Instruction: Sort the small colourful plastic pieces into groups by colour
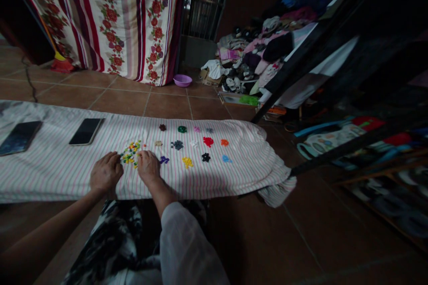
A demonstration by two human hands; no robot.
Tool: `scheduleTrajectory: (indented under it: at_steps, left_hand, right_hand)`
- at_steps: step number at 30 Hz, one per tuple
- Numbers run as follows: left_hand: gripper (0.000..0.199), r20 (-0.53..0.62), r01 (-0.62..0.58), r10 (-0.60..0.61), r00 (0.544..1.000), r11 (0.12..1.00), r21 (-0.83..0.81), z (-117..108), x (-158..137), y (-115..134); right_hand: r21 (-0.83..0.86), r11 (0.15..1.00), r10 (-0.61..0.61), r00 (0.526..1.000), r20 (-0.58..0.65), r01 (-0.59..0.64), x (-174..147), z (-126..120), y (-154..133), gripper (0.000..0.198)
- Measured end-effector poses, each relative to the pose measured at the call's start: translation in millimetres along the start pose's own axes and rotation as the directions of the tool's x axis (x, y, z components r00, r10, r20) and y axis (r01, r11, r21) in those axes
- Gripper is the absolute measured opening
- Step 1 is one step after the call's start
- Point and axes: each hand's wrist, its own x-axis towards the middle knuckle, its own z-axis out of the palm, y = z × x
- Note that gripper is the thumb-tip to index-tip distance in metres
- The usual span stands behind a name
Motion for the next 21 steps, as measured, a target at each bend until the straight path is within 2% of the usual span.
scheduleTrajectory:
  at_steps: [12, 21]
  left_hand:
    - [0.031, 0.017, -0.038, 0.038, 0.999, 0.999, 0.014, -2.4, 1.8, -0.9]
    - [0.031, -0.004, -0.036, 0.037, 0.999, 0.999, 0.037, -3.7, 1.5, 1.3]
  right_hand:
    - [0.011, 0.999, 0.053, 0.998, -0.022, -0.052, 0.3, 0.3, 0.7, 0.017]
    - [-0.065, 0.998, -0.014, 0.999, 0.050, 0.018, -1.0, -3.0, -8.8, 0.016]
